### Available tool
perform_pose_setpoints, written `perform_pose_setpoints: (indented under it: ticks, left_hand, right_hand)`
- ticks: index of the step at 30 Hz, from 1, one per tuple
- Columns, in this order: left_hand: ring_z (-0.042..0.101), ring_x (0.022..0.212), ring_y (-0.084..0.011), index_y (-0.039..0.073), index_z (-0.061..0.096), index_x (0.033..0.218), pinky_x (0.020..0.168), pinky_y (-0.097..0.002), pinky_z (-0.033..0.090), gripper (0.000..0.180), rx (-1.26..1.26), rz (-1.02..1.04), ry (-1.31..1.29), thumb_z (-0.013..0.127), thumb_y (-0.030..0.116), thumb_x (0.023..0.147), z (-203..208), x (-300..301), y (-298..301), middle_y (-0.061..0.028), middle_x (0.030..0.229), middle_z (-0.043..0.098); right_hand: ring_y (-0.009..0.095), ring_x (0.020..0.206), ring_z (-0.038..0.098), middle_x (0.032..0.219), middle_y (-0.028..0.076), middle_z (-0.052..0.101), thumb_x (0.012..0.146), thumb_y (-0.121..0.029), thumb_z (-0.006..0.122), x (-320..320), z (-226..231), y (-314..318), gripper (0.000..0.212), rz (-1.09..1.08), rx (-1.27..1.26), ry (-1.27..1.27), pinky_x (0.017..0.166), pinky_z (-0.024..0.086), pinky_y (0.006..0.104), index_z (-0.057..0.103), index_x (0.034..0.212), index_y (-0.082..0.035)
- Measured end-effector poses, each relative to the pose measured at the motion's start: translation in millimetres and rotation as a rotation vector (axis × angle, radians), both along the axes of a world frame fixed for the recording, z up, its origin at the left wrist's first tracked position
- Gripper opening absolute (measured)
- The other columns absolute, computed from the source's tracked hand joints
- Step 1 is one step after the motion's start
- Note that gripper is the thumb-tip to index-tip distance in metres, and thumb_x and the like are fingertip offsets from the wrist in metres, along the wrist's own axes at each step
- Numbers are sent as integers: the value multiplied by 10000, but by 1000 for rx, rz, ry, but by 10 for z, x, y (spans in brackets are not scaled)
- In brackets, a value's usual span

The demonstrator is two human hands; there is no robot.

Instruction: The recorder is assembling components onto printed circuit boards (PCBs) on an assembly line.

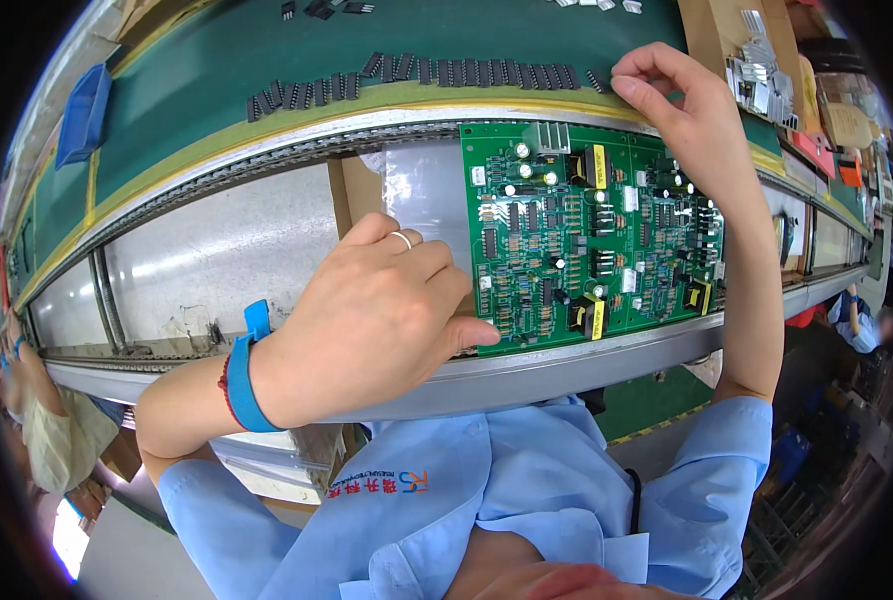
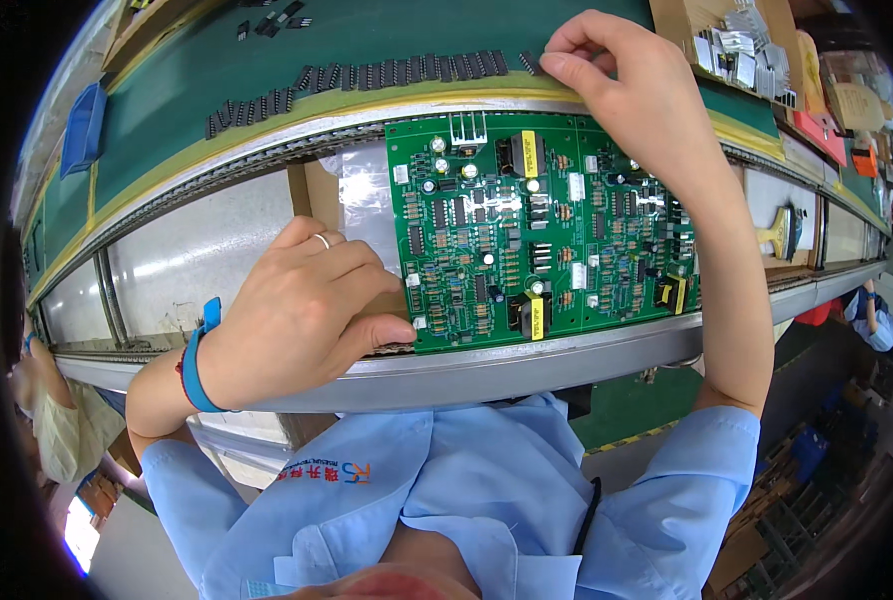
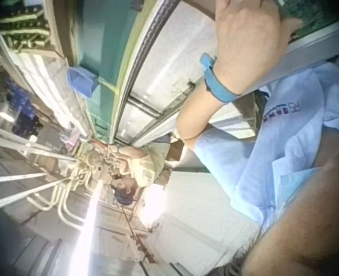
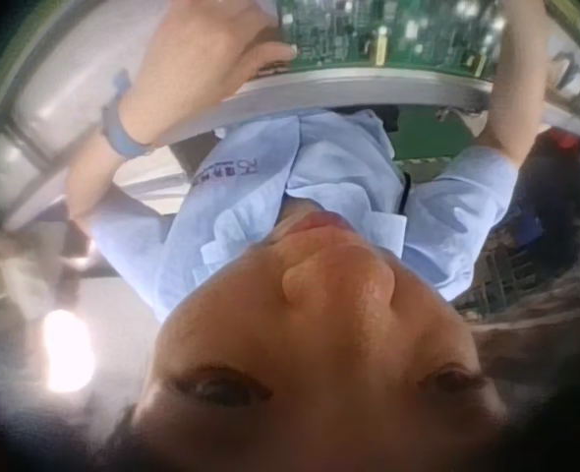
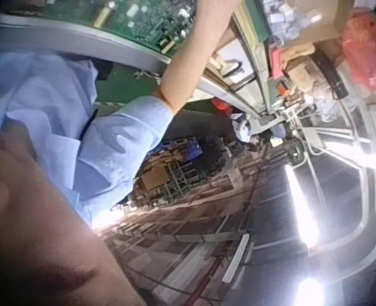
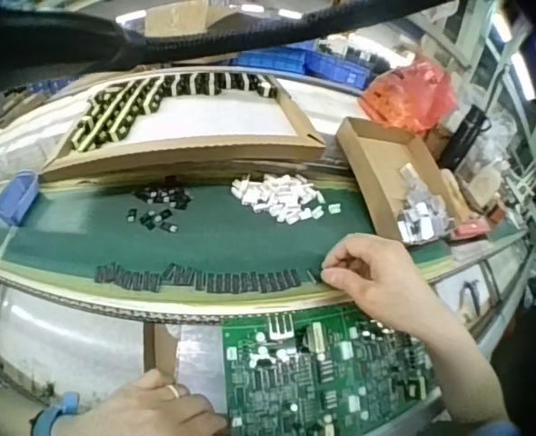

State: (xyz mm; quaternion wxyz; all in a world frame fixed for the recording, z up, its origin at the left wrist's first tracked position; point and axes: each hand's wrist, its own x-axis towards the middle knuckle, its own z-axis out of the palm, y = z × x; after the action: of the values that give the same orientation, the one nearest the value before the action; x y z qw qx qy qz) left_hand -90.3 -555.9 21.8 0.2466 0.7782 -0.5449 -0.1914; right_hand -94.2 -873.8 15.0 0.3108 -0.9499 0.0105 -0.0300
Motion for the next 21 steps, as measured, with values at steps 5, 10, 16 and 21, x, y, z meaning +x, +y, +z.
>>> perform_pose_setpoints:
  ticks: [5, 10, 16, 21]
  left_hand:
    - [574, 723, -267, 53, 669, 890, 784, -368, 419, 267, -15, -34, 10, 766, 288, 806, -23, 52, 1, -70, 817, 609]
    - [577, 738, -266, 47, 667, 922, 787, -371, 419, 272, -47, -36, 24, 776, 255, 786, -66, 34, 3, -69, 819, 603]
    - [589, 779, -290, 27, 658, 978, 797, -387, 423, 310, -30, -50, 53, 784, 227, 776, -68, 36, -22, -96, 843, 610]
    - [600, 822, -318, 8, 643, 1019, 794, -410, 425, 335, -35, -100, 148, 773, 206, 782, -85, 46, -150, -122, 915, 633]
  right_hand:
    - [138, 727, 591, 813, 57, 655, 896, -138, 704, -35, 37, 254, 160, -43, -191, -60, 698, 490, 278, 658, 934, 11]
    - [147, 694, 588, 786, 67, 651, 887, -149, 703, -31, 33, 287, 167, -84, -277, -56, 660, 485, 282, 654, 923, 7]
    - [98, 582, 547, 668, 64, 609, 865, -86, 696, -222, 429, 552, 133, -245, -228, -13, 533, 444, 277, 686, 837, 44]
    - [127, 633, 580, 762, 44, 648, 834, -75, 722, -1061, 436, 501, 80, -327, -233, -109, 596, 474, 257, 672, 862, -20]
